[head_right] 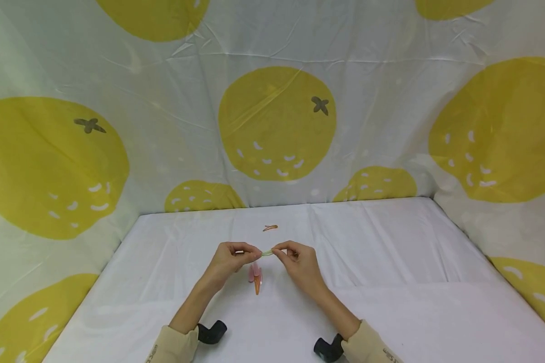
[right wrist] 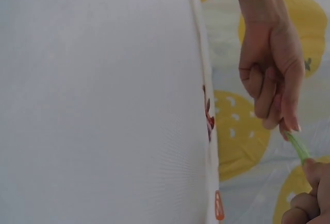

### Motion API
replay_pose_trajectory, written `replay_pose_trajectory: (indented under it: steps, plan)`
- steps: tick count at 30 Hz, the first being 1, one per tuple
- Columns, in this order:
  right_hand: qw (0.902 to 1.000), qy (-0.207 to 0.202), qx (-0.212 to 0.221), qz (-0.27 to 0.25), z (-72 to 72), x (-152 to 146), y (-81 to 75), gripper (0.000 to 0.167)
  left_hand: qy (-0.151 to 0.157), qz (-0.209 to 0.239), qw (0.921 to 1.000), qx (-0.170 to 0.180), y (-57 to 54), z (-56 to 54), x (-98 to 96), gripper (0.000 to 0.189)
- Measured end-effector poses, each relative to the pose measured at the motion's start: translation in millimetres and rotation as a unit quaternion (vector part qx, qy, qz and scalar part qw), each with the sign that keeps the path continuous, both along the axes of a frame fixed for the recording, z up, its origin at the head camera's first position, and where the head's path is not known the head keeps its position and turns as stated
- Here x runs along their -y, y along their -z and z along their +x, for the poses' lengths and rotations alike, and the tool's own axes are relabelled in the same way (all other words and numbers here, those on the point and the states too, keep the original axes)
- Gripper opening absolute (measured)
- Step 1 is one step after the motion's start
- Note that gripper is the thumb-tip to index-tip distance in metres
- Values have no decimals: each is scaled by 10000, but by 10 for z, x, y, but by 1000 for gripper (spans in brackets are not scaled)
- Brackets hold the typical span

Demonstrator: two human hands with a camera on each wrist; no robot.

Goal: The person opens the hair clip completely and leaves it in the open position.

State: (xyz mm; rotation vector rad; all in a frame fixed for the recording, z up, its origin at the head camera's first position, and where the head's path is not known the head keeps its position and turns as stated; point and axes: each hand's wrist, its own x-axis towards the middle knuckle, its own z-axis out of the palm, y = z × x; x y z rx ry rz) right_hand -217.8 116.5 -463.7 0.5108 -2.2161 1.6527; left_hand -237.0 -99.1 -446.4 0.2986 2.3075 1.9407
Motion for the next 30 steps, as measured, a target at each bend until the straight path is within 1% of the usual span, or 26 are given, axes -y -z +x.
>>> replay_pose_trajectory:
  steps: [2, 5, 9, 13, 17, 21, 25, 28, 30]
  plan:
    - [9999, 59, 148, -40, 7, 4, -13, 4, 93, 18, 9999, -63, 4, 1, -2, 18]
    - [9995, 3, 306, -124, 42, 15, -73, 5, 109, -42, 9997, -225, 13, -2, -5, 16]
    - [9987, -119, 426, -264, 127, 27, -199, 5, 0, -175, 9986, -505, 9, 5, -19, 10]
    - [9990, -122, 346, -260, 171, 24, -238, 6, -155, -427, 9953, -850, 2, 18, -48, 6]
    - [9996, -44, 162, -218, 176, 26, -225, 6, -307, -624, 9905, -1186, -9, 41, -91, 8]
    - [9997, 74, -100, -188, 117, 29, -123, 7, -416, -632, 9867, -1437, -28, 68, -129, 9]
    - [9991, 151, -362, -134, 54, 17, -7, 10, -515, -683, 9838, -1577, -40, 84, -146, 9]
    - [9987, 115, -477, -129, 39, 6, 12, 11, -585, -713, 9821, -1645, -47, 92, -153, 10]
    - [9987, 83, -480, -157, 34, 1, 15, 11, -618, -687, 9820, -1648, -49, 95, -160, 11]
